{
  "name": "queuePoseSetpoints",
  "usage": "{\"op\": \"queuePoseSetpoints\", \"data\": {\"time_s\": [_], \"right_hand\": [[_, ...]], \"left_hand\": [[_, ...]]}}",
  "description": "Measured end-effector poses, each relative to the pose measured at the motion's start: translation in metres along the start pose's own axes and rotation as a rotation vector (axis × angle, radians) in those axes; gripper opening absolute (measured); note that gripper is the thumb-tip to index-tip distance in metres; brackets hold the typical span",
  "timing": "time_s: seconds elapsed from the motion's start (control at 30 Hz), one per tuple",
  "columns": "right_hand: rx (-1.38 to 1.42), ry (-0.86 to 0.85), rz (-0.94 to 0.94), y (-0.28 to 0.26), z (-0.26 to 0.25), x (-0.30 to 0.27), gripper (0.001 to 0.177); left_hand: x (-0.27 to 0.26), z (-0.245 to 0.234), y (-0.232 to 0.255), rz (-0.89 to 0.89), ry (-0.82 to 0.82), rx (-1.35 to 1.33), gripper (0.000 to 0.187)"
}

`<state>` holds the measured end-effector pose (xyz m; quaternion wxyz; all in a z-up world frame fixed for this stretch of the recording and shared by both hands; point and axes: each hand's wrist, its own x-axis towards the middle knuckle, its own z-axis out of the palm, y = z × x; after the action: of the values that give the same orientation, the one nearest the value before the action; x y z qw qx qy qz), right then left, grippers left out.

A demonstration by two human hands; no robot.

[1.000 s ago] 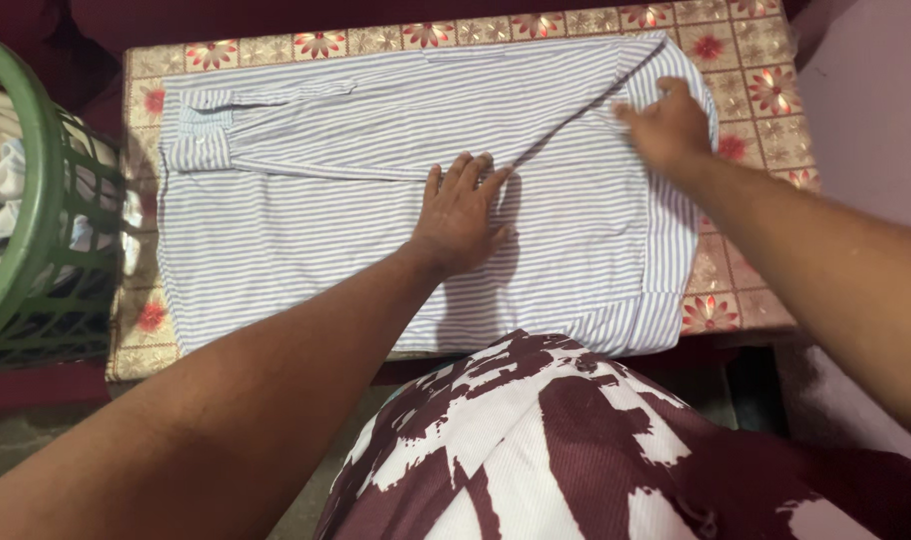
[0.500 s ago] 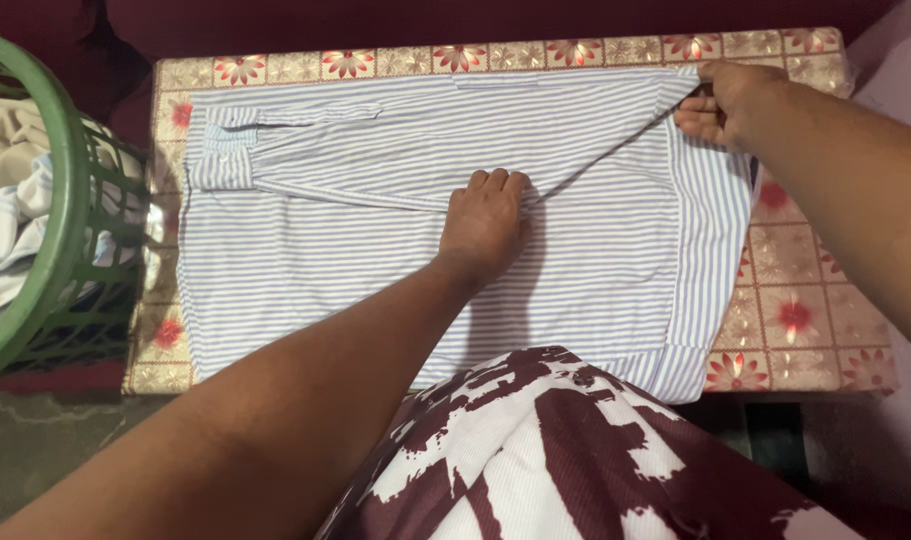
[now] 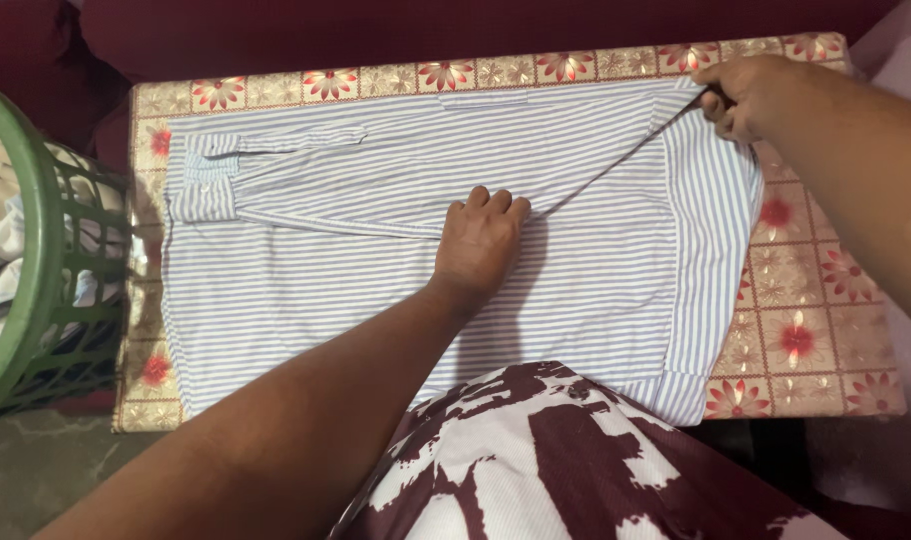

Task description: The person folds a striped long-sleeve shirt on a table. They smooth the fabric, fold the sleeves inward, fold the sides, and then fold the shirt in half to complete the task.

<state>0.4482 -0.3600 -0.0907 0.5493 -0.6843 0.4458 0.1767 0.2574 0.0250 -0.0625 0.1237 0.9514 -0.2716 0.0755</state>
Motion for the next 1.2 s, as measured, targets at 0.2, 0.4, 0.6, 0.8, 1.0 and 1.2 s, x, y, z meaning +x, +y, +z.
{"op": "queuePoseSetpoints", "data": {"time_s": [0.2, 0.4, 0.6, 0.8, 1.0, 1.2], "right_hand": [[0.159, 0.043, -0.013, 0.001, -0.005, 0.016, 0.026], [0.004, 0.286, -0.209, 0.012, 0.009, -0.011, 0.019], [-0.581, 0.535, -0.995, 0.065, 0.066, -0.084, 0.045], [-1.142, 0.282, -1.066, 0.103, 0.094, -0.158, 0.113], [-1.073, 0.232, -0.771, 0.076, 0.066, -0.160, 0.144], [-1.141, 0.175, -0.712, 0.070, 0.060, -0.151, 0.146]], "left_hand": [[-0.004, 0.003, -0.008, 0.067, 0.120, -0.072, 0.021], [-0.002, -0.011, -0.003, -0.040, -0.033, -0.202, 0.028], [-0.002, -0.006, -0.006, -0.058, 0.104, -0.256, 0.040], [0.009, 0.001, -0.035, -0.077, -0.175, -0.104, 0.070], [-0.003, -0.017, -0.050, -0.318, -0.337, -0.006, 0.115], [-0.006, -0.028, -0.054, -0.393, -0.407, 0.010, 0.133]]}}
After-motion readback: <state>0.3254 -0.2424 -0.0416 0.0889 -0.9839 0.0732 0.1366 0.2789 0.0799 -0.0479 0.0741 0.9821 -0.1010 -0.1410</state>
